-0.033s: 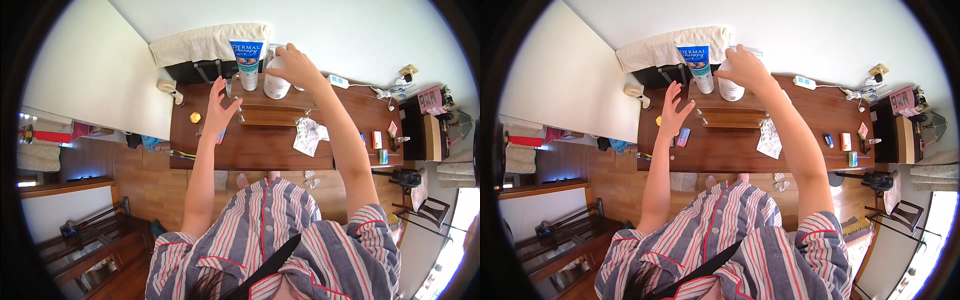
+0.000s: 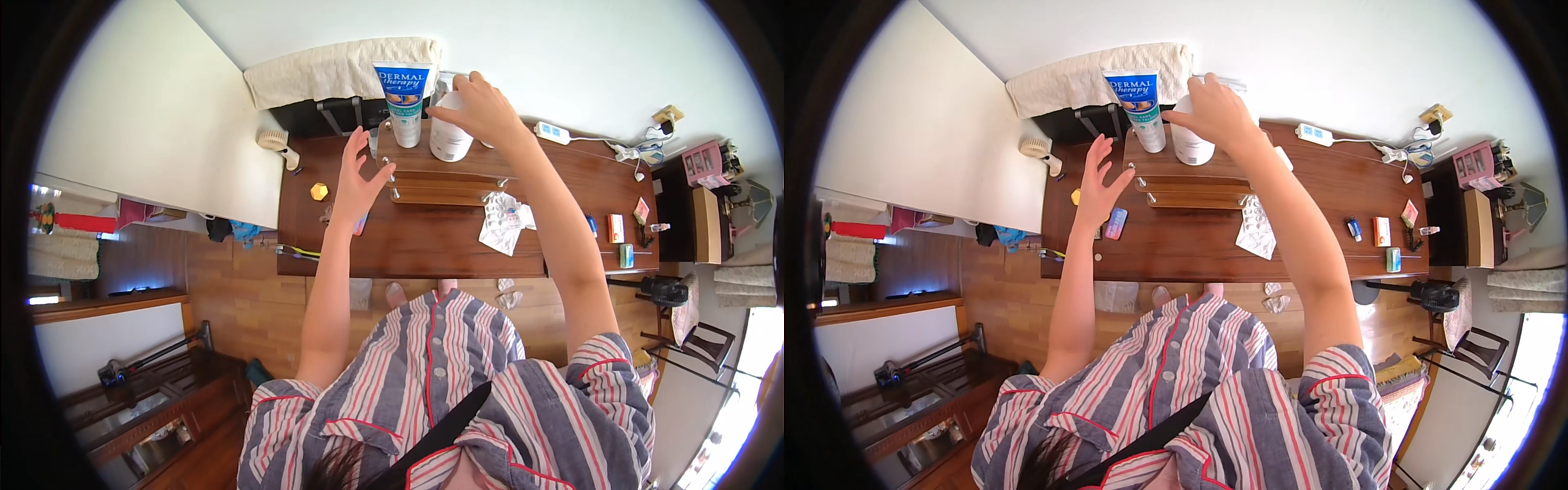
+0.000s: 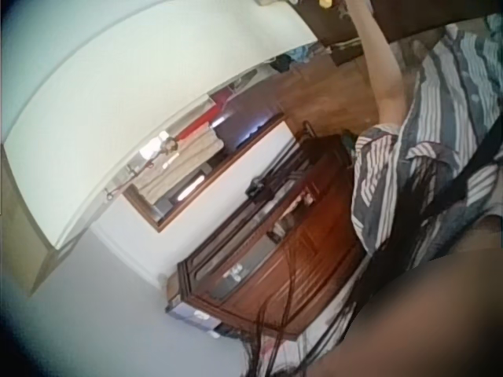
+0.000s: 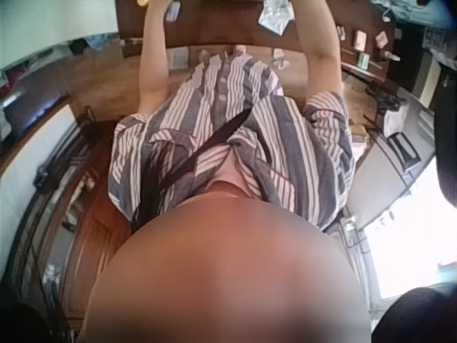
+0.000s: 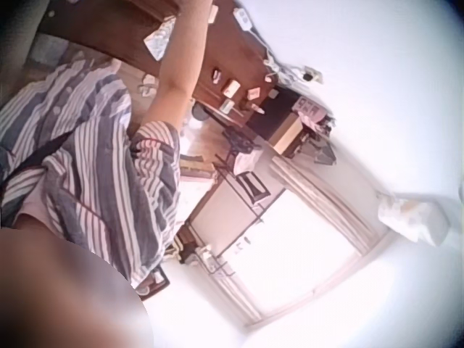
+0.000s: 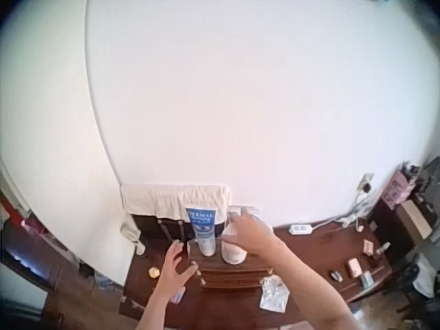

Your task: The person assembles a small wooden shelf by attaching metal rods and securing them with pliers. They then place various personal items, including bottles, a tube, and small containers, onto the completed shelf.

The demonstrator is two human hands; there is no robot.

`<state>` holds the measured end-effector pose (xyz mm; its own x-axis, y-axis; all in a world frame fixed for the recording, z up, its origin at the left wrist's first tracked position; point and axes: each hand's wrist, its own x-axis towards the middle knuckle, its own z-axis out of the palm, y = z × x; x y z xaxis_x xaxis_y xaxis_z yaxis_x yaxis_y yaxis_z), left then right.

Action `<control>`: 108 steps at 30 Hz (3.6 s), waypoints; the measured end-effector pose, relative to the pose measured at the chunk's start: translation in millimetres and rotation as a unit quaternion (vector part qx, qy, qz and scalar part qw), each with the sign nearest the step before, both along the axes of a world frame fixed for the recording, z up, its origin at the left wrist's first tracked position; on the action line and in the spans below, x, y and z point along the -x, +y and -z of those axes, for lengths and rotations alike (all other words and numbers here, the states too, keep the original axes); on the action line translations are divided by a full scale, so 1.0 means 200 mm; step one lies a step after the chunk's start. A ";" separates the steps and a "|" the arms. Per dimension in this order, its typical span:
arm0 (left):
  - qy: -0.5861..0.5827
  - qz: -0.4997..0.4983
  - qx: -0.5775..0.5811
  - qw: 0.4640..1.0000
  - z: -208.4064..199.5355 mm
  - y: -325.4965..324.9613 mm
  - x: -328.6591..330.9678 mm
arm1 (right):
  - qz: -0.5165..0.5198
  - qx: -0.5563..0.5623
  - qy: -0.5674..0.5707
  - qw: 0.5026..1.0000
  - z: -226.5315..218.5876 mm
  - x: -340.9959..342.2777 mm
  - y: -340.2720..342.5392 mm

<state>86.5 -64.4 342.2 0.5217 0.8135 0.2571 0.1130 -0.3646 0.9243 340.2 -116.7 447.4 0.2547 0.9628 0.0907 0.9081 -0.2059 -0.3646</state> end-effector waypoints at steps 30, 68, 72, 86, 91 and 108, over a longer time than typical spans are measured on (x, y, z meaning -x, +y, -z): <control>0.056 -0.032 0.003 0.998 -0.01 -0.44 0.03 | -0.023 -0.074 0.173 0.982 0.27 -0.27 -0.35; 0.006 -0.148 0.080 0.986 0.36 -0.98 0.03 | -0.054 -0.044 0.332 0.941 0.49 0.59 -0.76; 0.046 -0.155 0.159 0.974 0.70 -0.83 0.01 | -0.022 -0.061 0.378 0.924 0.89 0.66 -0.68; 0.136 -0.226 0.031 0.964 1.02 -0.35 -0.16 | 0.118 0.005 0.379 0.918 1.01 0.53 -0.85; 0.117 -0.249 0.043 0.960 1.07 -0.24 -0.23 | 0.125 -0.117 0.311 0.935 0.87 0.53 -0.79; 0.046 -0.235 0.093 0.966 1.15 -0.18 -0.24 | 0.165 -0.254 0.411 0.860 0.43 0.16 -0.33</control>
<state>134.1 -100.4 113.0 0.0971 0.9938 0.0534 0.3108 -0.0813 0.9470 307.5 -182.2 362.2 0.6852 0.7151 0.1383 0.2242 -0.0265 -0.9742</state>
